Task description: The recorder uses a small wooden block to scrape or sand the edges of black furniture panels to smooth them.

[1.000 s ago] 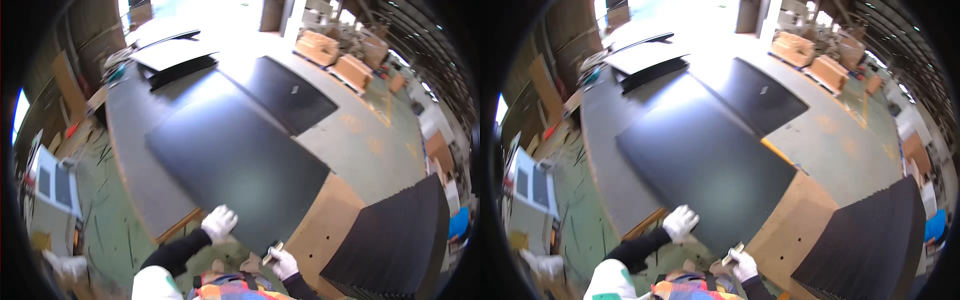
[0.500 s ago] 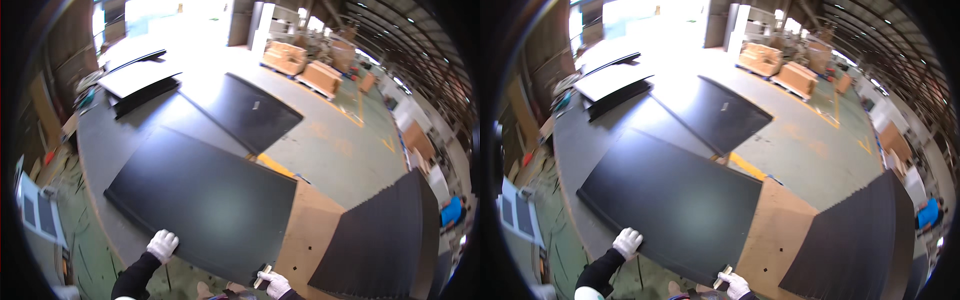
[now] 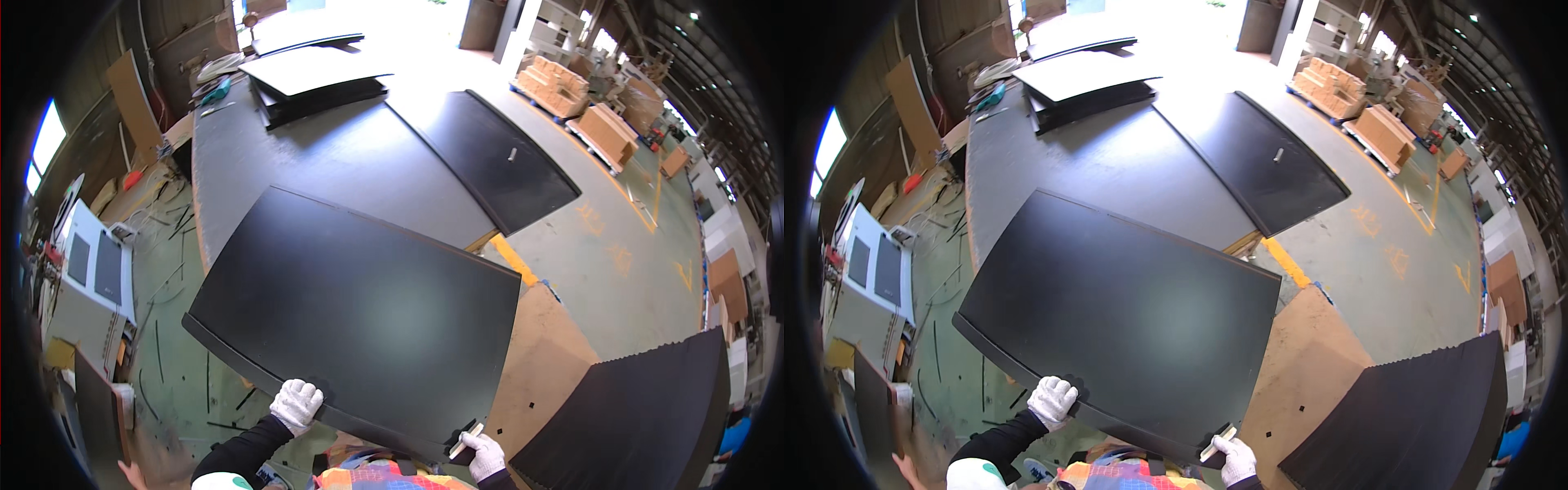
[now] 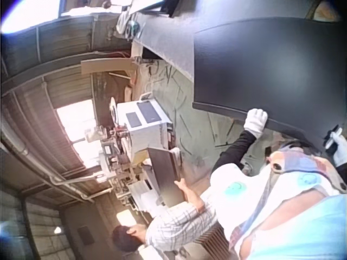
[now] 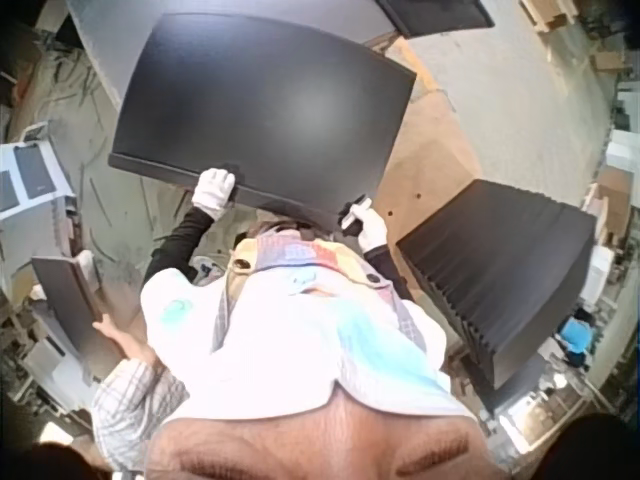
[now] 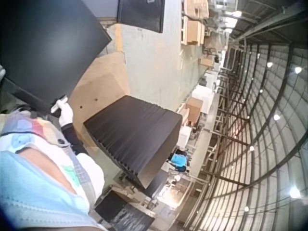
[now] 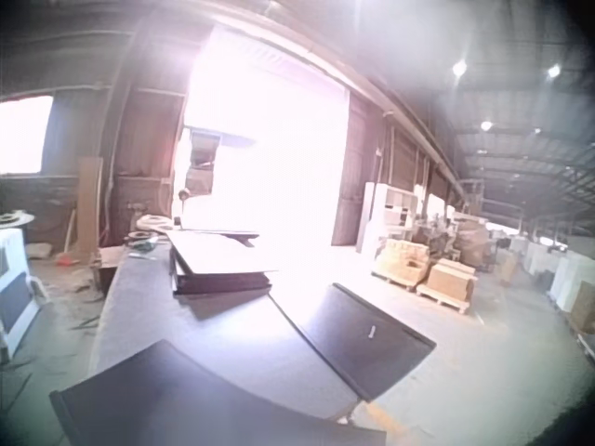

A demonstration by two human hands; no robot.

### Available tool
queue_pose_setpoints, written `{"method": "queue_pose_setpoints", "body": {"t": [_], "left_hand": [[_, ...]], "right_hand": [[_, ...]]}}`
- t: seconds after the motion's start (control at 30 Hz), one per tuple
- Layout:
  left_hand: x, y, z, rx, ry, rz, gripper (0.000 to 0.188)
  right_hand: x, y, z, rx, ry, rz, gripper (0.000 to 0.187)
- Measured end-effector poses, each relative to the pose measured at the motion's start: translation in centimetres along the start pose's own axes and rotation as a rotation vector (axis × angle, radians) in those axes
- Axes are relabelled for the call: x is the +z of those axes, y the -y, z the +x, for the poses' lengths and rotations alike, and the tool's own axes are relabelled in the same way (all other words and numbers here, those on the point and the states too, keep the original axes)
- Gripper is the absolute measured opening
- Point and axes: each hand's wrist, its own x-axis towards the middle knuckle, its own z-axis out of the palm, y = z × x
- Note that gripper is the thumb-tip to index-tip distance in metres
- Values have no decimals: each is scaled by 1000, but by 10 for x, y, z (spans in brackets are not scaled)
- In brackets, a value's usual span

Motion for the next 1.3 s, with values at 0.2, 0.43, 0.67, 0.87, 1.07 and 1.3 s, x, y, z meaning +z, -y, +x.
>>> {"method": "queue_pose_setpoints", "body": {"t": [0.2, 0.43, 0.67, 0.87, 1.07, 1.3], "left_hand": [[-10, -13, -15, -112, 74, -36, 37], [-5, -45, 37, -212, 29, -95, 47], [20, -80, 131, -267, -75, -101, 44], [20, -94, 192, -332, -92, -59, 47], [23, -96, 217, -285, -75, 18, 76], [48, -84, 206, -234, 108, 166, 99]], "right_hand": [[21, 45, 21, -105, 20, -41, 13], [27, 134, 84, -420, -42, -187, 9], [6, 236, 166, -665, -81, -10, 14], [-21, 258, 162, -960, -404, -144, 14], [-41, 242, 172, -897, -481, -505, 25], [-50, 296, 208, -1147, -370, -1001, 26]]}}
